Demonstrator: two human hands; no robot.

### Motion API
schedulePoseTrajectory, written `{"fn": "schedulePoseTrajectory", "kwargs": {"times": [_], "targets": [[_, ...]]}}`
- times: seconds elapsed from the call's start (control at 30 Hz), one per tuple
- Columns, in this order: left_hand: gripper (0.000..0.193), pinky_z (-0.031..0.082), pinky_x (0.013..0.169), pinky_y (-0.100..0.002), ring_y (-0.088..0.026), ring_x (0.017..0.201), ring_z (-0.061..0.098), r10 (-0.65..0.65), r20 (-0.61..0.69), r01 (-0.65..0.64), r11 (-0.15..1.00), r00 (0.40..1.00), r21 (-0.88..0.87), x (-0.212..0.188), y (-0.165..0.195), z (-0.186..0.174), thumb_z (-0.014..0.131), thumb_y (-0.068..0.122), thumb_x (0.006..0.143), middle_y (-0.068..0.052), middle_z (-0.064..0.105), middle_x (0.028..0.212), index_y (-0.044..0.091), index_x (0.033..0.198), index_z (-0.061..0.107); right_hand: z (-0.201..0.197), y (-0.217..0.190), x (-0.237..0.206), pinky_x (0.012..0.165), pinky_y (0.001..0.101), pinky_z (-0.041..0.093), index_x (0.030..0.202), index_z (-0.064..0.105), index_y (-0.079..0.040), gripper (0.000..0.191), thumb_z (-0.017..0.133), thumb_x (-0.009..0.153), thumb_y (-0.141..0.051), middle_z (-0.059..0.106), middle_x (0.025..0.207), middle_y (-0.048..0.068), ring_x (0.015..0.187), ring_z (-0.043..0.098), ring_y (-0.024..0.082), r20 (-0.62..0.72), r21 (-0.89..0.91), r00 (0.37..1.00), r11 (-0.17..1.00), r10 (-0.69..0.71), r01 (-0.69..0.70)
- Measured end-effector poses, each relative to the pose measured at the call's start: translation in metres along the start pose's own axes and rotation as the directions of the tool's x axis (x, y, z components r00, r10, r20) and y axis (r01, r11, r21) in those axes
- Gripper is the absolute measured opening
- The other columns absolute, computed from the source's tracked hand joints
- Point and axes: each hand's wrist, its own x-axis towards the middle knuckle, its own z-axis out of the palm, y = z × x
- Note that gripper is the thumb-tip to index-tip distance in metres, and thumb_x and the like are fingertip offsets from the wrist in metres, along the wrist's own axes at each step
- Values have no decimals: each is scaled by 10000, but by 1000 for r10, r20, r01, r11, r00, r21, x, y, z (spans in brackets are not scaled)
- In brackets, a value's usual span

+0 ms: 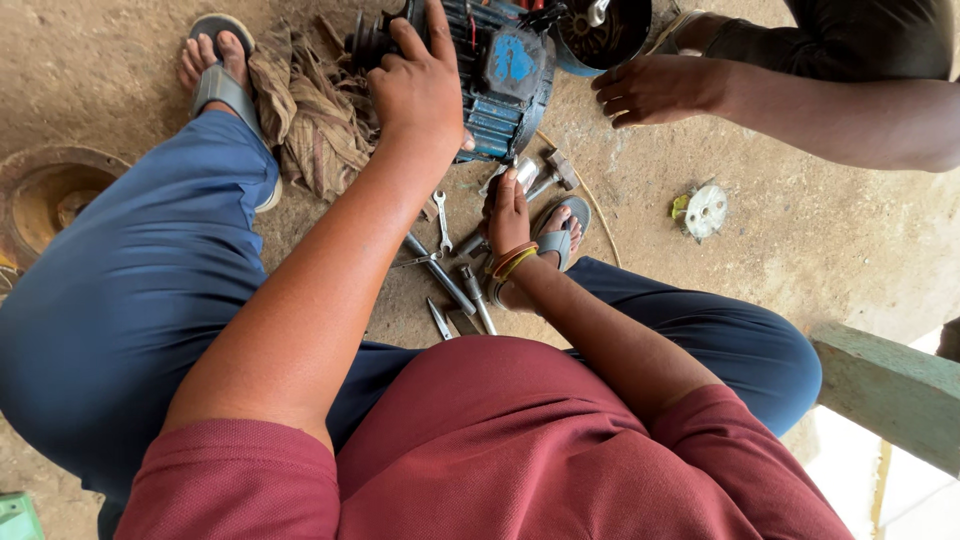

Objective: The person sits on the floor and works on a blue electric motor using a rag to wipe the exterior. They use a hammer to tap the motor casing and a wrench to adjust components. The person also uses pliers to manipulate wires inside the motor.

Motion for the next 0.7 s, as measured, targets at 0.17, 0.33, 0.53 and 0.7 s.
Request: {"fn": "schedulePoseTrajectory", "kwargs": {"times": [0.17,0.33,0.53,0.7], "targets": [[1565,544,859,-526,-462,1066,662,0,30,0,1000,1000,-4,-2,6,-17,944,626,582,-401,290,1544,-15,1598,-59,5,-29,7,322,355,270,801,549,-148,565,360,966,-654,389,488,19,345,355,183,-74,-161,924,910,375,-382],[1594,539,875,-462,-469,1128,623,17,135,-13,999,991,-33,-2,9,-29,939,655,558,-409,272,1553,-32,1593,-60,-7,-44,-4,356,318,285,846,569,-119,558,472,997,-648,451,560,-14,393,387,141,-155,-176,941,929,300,-325],[1606,530,878,-470,-468,1158,603,21,120,-17,999,993,-38,-3,3,-30,937,683,548,-394,263,1550,-17,1587,-69,-16,-27,-10,371,305,337,894,618,-117,516,511,972,-616,504,590,4,408,436,145,-126,-128,986,984,105,-121],[1583,529,882,-480,-446,1131,625,-3,57,6,999,998,-51,-2,1,-18,955,648,544,-368,293,1552,17,1585,-55,-27,-10,-7,408,298,357,890,545,-122,468,487,1029,-565,461,610,7,456,441,136,30,-20,993,993,118,-118]]}}
